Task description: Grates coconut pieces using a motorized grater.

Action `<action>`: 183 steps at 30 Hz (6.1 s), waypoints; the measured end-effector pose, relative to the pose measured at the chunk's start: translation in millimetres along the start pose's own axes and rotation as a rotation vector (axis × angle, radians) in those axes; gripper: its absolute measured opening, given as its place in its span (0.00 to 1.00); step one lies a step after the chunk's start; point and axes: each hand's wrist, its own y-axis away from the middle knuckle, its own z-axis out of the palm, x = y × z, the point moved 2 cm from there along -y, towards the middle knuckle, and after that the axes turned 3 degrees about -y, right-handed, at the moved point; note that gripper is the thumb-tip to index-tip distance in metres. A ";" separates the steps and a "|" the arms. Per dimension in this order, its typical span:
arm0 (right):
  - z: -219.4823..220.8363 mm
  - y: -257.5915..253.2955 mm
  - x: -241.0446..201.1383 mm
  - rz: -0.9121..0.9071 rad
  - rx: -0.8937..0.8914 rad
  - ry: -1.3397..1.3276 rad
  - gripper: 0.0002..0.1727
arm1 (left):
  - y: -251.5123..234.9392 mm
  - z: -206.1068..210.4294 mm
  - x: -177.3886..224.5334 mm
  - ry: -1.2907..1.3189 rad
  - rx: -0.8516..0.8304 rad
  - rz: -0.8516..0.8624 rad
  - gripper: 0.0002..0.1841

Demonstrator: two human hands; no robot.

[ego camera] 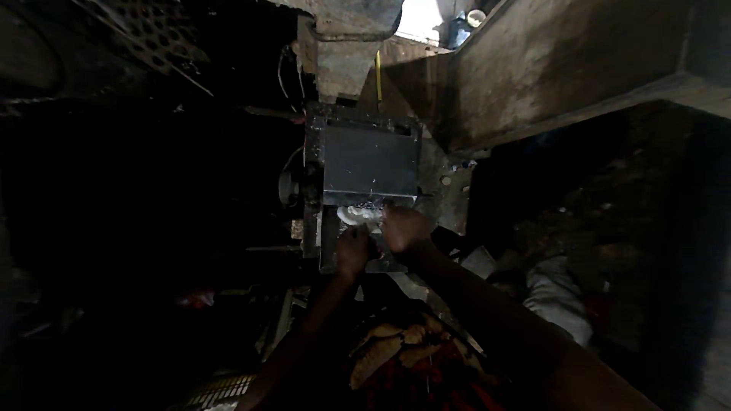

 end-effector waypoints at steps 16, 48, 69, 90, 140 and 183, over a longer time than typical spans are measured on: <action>4.6 -14.9 -21.4 0.194 -0.092 -0.034 0.22 | -4.7 -4.1 5.1 -0.077 -0.050 -0.009 0.20; 15.4 23.6 53.0 -0.532 0.222 0.011 0.13 | 22.2 3.4 13.6 -0.353 -0.055 0.040 0.22; 40.4 3.4 36.2 -0.536 0.234 -0.099 0.11 | 12.4 -6.8 27.5 -0.806 0.114 0.083 0.22; 46.4 1.3 27.7 -0.434 0.284 -0.045 0.10 | -7.2 -13.9 20.9 -0.596 0.097 0.038 0.22; 42.4 45.4 2.9 -0.395 0.061 -0.347 0.18 | 25.1 -28.1 -36.2 -0.092 0.101 0.423 0.28; 65.0 -4.9 6.9 -0.377 0.356 -0.274 0.09 | -1.5 -22.5 6.5 -0.678 0.136 0.277 0.31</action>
